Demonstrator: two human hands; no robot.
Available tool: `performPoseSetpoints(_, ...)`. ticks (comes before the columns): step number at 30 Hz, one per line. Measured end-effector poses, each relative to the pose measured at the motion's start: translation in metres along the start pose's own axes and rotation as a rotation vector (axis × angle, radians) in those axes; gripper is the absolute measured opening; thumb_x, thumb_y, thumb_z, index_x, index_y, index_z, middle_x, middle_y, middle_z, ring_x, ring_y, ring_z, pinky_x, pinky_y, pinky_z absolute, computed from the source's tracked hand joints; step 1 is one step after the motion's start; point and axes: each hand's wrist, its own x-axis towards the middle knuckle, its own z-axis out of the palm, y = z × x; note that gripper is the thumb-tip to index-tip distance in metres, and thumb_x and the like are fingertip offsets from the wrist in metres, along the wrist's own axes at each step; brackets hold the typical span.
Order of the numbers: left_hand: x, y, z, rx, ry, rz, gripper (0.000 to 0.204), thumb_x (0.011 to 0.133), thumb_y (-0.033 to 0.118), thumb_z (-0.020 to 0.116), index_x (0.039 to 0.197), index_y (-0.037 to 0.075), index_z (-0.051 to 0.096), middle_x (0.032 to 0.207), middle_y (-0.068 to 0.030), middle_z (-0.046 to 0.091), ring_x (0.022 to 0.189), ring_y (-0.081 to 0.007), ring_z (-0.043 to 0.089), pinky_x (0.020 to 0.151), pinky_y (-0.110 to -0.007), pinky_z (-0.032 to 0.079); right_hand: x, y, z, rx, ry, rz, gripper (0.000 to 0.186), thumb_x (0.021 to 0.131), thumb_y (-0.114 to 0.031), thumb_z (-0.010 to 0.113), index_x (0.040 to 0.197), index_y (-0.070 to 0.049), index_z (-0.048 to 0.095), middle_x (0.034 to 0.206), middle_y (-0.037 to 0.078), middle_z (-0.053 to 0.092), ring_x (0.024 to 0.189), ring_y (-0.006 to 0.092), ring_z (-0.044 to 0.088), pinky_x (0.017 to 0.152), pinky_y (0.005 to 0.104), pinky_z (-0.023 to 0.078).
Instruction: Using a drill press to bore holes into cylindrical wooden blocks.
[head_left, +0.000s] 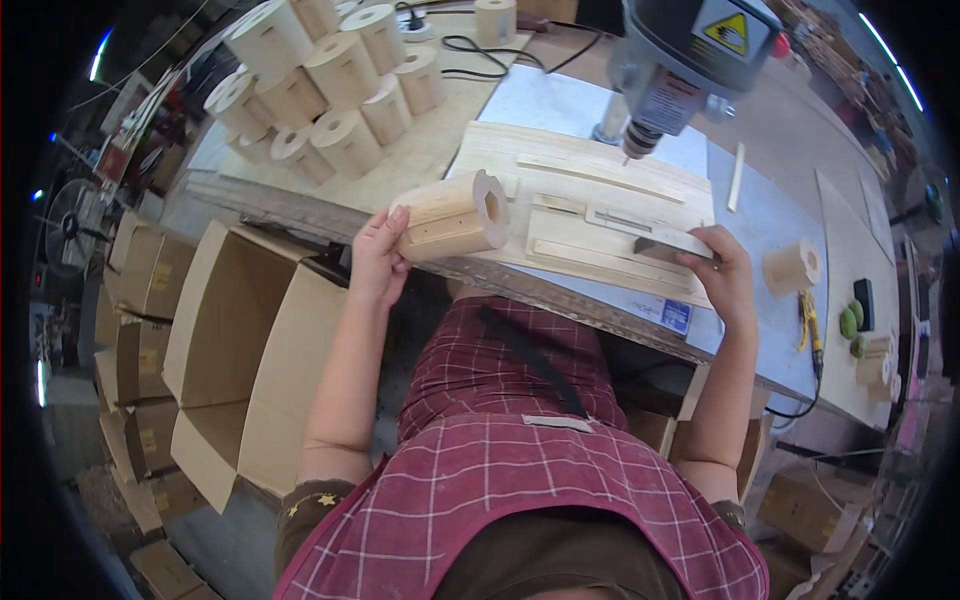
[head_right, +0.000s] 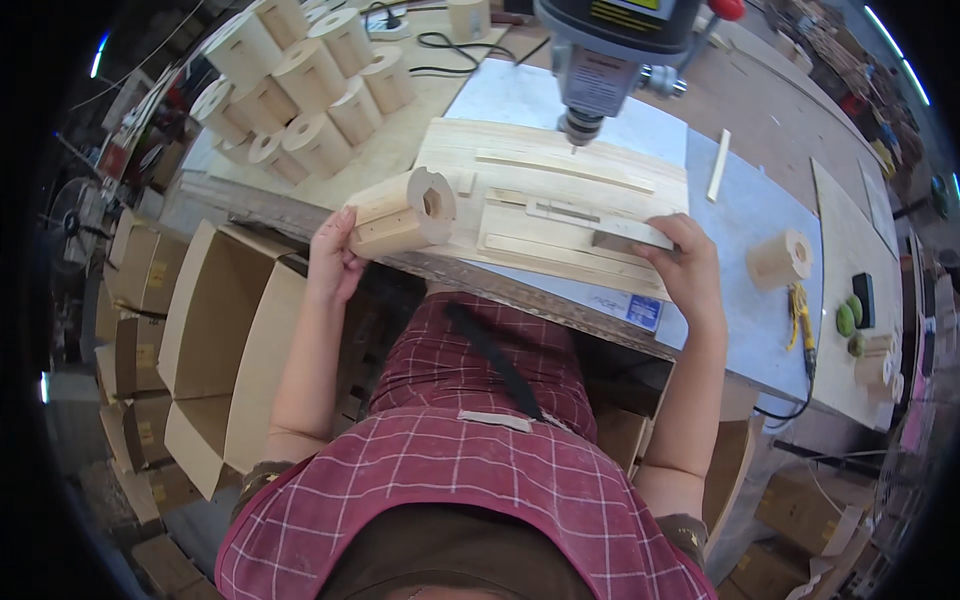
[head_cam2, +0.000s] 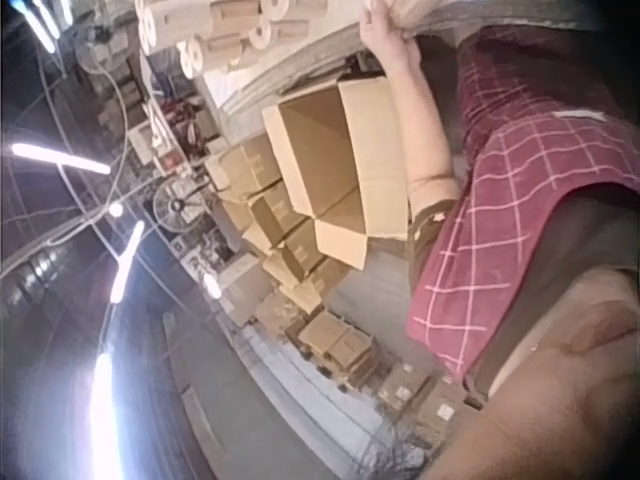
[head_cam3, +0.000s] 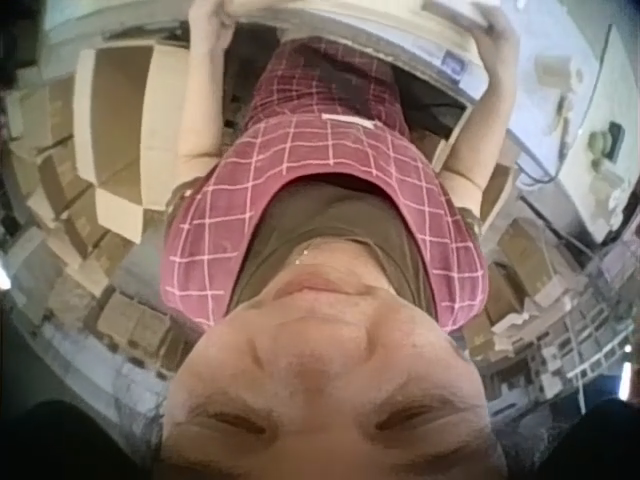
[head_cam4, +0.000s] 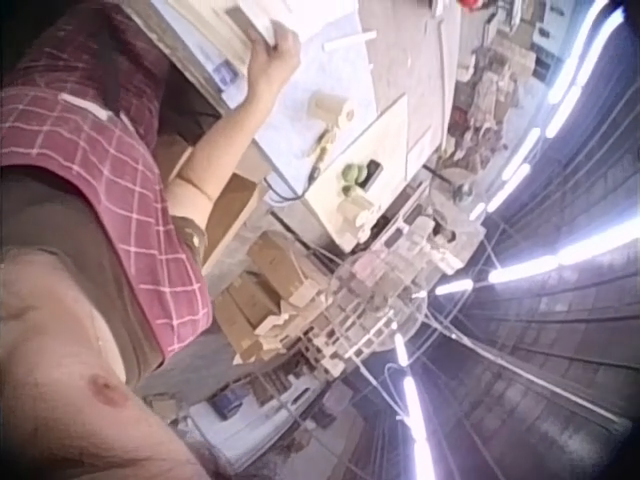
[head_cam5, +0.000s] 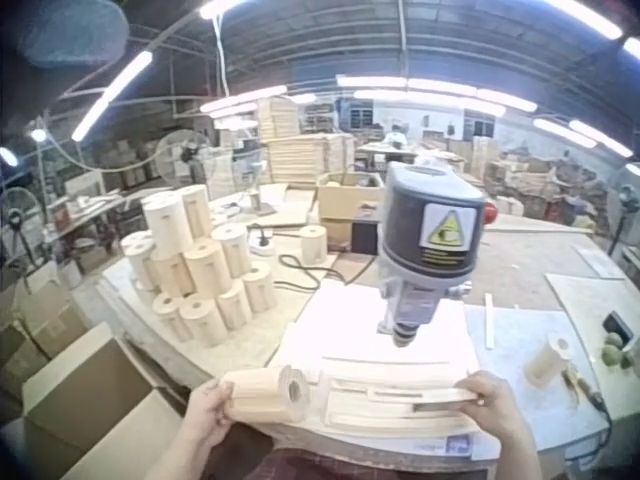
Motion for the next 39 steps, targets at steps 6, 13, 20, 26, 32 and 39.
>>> performPoseSetpoints(6, -0.005, -0.018, -0.004, -0.499, -0.031, -0.387, 0.035, 0.088, 0.038, 0.046, 0.094, 0.005, 0.056, 0.054, 0.005, 0.048, 0.03, -0.0022, 0.022, 0.028, -0.014, 0.019, -0.004, -0.009, 0.01, 0.05, 0.0, -0.088, 0.023, 0.065, 0.003, 0.067, 0.087, -0.002, 0.061, 0.081, 0.005, 0.057, 0.075, 0.017, 0.053, 0.067, 0.0258, 0.042)
performPoseSetpoints(13, -0.006, -0.054, -0.007, -0.872, -0.197, -0.411, 0.051, 0.085, 0.046, 0.042, 0.116, 0.005, 0.049, 0.104, -0.0088, 0.06, 0.09, -0.0214, 0.06, 0.071, -0.039, 0.053, -0.014, -0.002, 0.013, 0.305, 0.0, 0.063, 0.027, 0.066, 0.007, 0.066, 0.091, -0.001, 0.06, 0.084, 0.0, 0.056, 0.079, 0.0098, 0.051, 0.069, 0.021, 0.041)
performPoseSetpoints(20, -0.015, -0.061, -0.013, -0.916, -0.337, -0.116, 0.048, 0.088, 0.043, 0.039, 0.123, 0.01, 0.045, 0.113, -0.0133, 0.055, 0.092, -0.0263, 0.059, 0.072, -0.041, 0.052, -0.017, 0.008, 0.018, 0.396, 0.013, 0.11, 0.029, 0.068, 0.009, 0.064, 0.094, -0.003, 0.06, 0.086, -0.002, 0.054, 0.08, 0.0064, 0.048, 0.07, 0.0192, 0.04)
performPoseSetpoints(26, -0.038, -0.014, -0.003, -0.748, -0.354, -0.223, 0.042, 0.088, 0.042, 0.041, 0.11, 0.008, 0.053, 0.096, -0.0135, 0.06, 0.078, -0.0227, 0.062, 0.062, -0.036, 0.052, -0.011, 0.01, 0.02, 0.441, 0.012, 0.085, 0.026, 0.07, 0.009, 0.061, 0.094, -0.002, 0.059, 0.088, -0.002, 0.054, 0.082, 0.0071, 0.049, 0.071, 0.0194, 0.039)
performPoseSetpoints(32, -0.038, 0.003, -0.008, -0.482, -0.232, -0.253, 0.048, 0.083, 0.043, 0.044, 0.104, 0.001, 0.055, 0.083, -0.0153, 0.061, 0.073, -0.0259, 0.06, 0.067, -0.039, 0.05, -0.009, 0.01, 0.018, 0.398, -0.002, 0.094, 0.028, 0.068, 0.011, 0.059, 0.093, -0.002, 0.058, 0.089, 0.0, 0.054, 0.084, 0.0093, 0.05, 0.072, 0.0204, 0.039)
performPoseSetpoints(39, -0.022, 0.034, -0.042, -0.001, -0.218, 0.156, 0.052, 0.071, 0.018, 0.067, 0.115, -0.003, 0.051, 0.097, -0.0112, 0.062, 0.091, -0.0176, 0.059, 0.082, -0.03, 0.046, -0.014, 0.015, 0.015, 0.377, -0.015, 0.093, 0.029, 0.069, 0.011, 0.058, 0.095, -0.003, 0.057, 0.088, -0.002, 0.052, 0.083, 0.0074, 0.048, 0.074, 0.0196, 0.038)
